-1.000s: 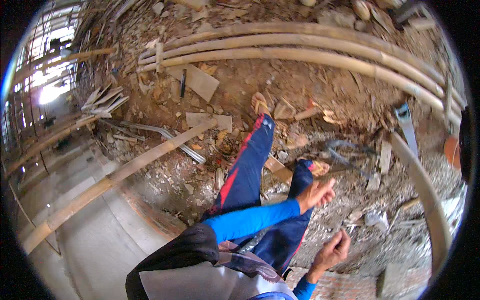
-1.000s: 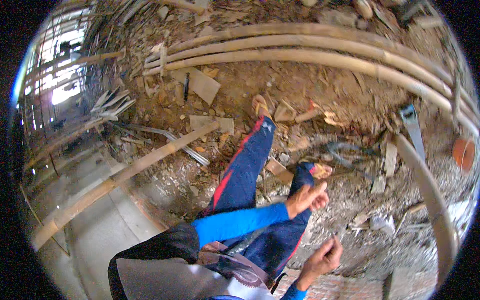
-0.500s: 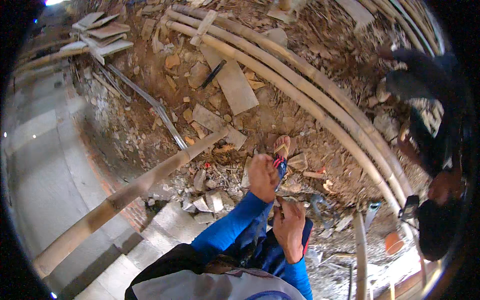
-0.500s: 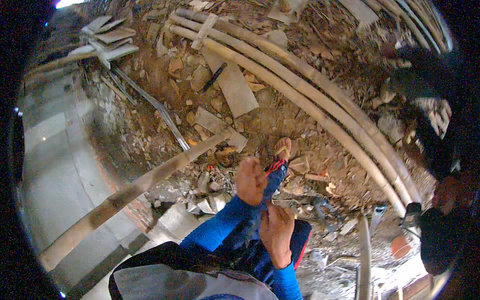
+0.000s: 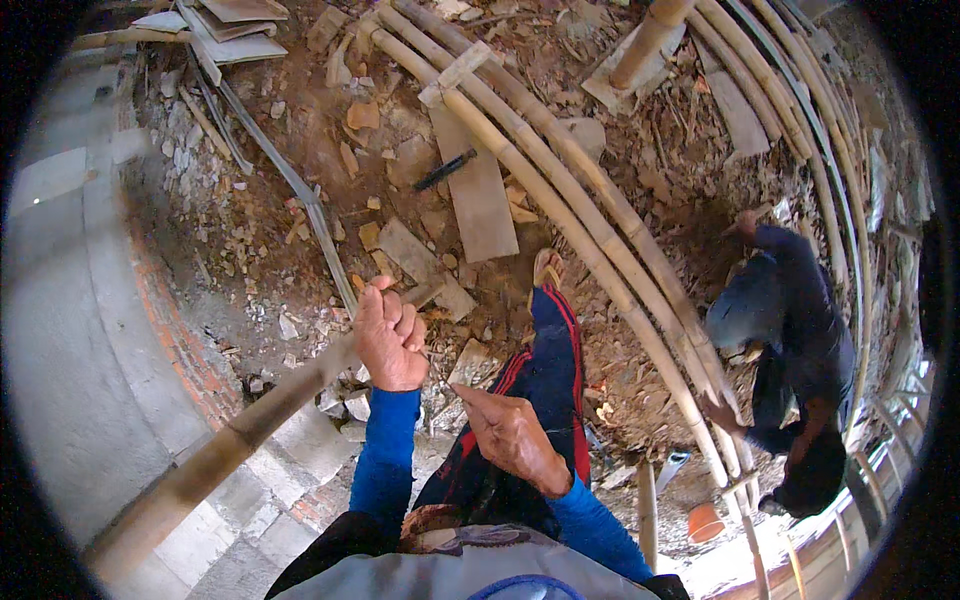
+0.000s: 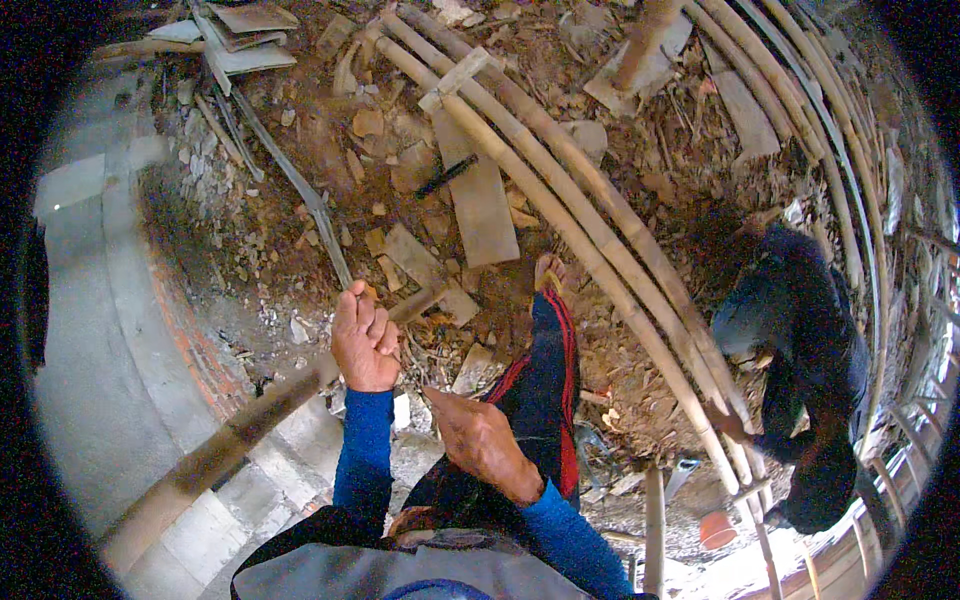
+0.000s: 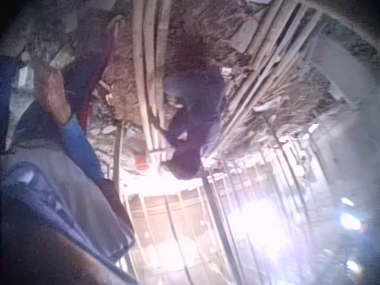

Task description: The person assembles a bamboo structure by tying bamboo poles together with wire. They use pliers to twist and secure the wire around the poles, ensuring the structure is stable.

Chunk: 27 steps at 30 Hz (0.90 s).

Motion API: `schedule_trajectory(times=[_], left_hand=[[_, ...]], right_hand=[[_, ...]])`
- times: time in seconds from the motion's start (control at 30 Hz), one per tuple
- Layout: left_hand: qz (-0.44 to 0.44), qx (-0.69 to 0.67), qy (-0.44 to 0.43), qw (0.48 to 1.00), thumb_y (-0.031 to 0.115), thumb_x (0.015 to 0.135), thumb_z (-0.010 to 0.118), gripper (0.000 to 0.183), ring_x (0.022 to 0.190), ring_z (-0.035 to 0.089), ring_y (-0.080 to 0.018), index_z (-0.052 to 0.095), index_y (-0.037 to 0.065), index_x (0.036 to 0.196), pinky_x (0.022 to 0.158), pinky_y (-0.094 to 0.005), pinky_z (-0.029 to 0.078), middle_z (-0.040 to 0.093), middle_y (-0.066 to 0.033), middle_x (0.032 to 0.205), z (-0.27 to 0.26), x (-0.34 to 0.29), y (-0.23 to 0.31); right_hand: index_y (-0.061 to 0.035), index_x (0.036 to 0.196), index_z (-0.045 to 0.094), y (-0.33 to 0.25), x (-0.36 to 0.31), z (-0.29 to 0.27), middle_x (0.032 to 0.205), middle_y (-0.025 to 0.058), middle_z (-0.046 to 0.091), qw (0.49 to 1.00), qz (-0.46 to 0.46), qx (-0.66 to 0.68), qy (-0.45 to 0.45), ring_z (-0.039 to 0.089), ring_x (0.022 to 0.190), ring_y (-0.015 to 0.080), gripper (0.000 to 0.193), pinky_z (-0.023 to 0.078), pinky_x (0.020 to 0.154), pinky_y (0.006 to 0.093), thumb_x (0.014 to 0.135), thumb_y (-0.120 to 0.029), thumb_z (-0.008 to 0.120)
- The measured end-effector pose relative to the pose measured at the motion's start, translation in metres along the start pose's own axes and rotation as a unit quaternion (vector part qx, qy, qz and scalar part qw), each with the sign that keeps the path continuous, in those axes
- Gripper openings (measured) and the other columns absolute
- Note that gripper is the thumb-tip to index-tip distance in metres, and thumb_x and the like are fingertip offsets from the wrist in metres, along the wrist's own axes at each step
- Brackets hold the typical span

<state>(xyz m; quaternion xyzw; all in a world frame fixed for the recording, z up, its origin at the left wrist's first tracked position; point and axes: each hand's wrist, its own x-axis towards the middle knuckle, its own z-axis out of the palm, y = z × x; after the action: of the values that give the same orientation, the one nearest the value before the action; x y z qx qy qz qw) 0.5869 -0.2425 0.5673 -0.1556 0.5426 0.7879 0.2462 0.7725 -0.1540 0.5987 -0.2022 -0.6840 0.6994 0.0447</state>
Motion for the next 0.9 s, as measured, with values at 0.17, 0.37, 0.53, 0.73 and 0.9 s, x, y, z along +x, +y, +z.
schedule_trajectory(times=[0.17,0.37,0.53,0.73,0.9], left_hand=[[0.085,0.049,0.007,0.995,0.038,0.105,0.061,0.031,0.049,0.031,-0.0031,0.063,0.008,0.114,0.038,-0.0204,0.026,0.035,0.0070,0.067,0.051,0.046,0.050],[0.084,0.056,-0.026,0.995,0.033,0.106,0.060,0.026,0.048,0.032,-0.0020,0.065,0.008,0.114,0.039,-0.0201,0.028,0.037,0.0076,0.064,0.151,0.077,0.086],[0.084,0.049,0.009,0.995,0.031,0.105,0.062,0.027,0.047,0.033,-0.0013,0.068,0.007,0.116,0.038,-0.0195,0.027,0.043,0.0067,0.066,0.204,0.091,0.131],[0.110,0.000,-0.006,0.994,0.029,0.106,0.060,0.026,0.047,0.033,-0.0012,0.070,0.007,0.117,0.037,-0.0190,0.028,0.042,0.0073,0.062,0.231,0.126,0.182],[0.079,-0.062,0.047,0.994,0.028,0.107,0.058,0.027,0.045,0.031,-0.0023,0.067,0.007,0.121,0.035,-0.0203,0.025,0.036,0.0074,0.060,0.235,0.176,0.213]], right_hand=[[-0.0014,0.121,0.069,-0.029,0.020,-0.026,0.092,0.0220,0.073,0.994,0.106,0.030,-0.009,0.074,0.079,0.0363,0.028,0.058,0.070,0.0384,0.094,-0.001,0.063],[-0.0003,0.116,0.071,-0.072,0.060,-0.082,0.097,0.0197,0.075,0.989,0.141,0.044,0.009,0.073,0.081,0.0232,0.020,0.055,0.070,0.0329,0.100,-0.008,0.063],[-0.0002,0.116,0.072,-0.119,0.097,-0.123,0.099,0.0119,0.077,0.985,0.159,0.042,-0.042,0.070,0.082,0.0156,0.020,0.054,0.070,0.0307,0.102,-0.009,0.061],[-0.0016,0.118,0.073,-0.167,0.152,-0.158,0.102,0.0107,0.076,0.973,0.185,0.042,-0.128,0.065,0.085,0.0119,0.022,0.052,0.076,0.0305,0.103,-0.012,0.060],[-0.0032,0.119,0.073,-0.194,0.212,-0.165,0.107,0.0106,0.076,0.953,0.224,0.047,-0.201,0.068,0.092,0.0161,0.024,0.053,0.083,0.0311,0.104,-0.016,0.059]])
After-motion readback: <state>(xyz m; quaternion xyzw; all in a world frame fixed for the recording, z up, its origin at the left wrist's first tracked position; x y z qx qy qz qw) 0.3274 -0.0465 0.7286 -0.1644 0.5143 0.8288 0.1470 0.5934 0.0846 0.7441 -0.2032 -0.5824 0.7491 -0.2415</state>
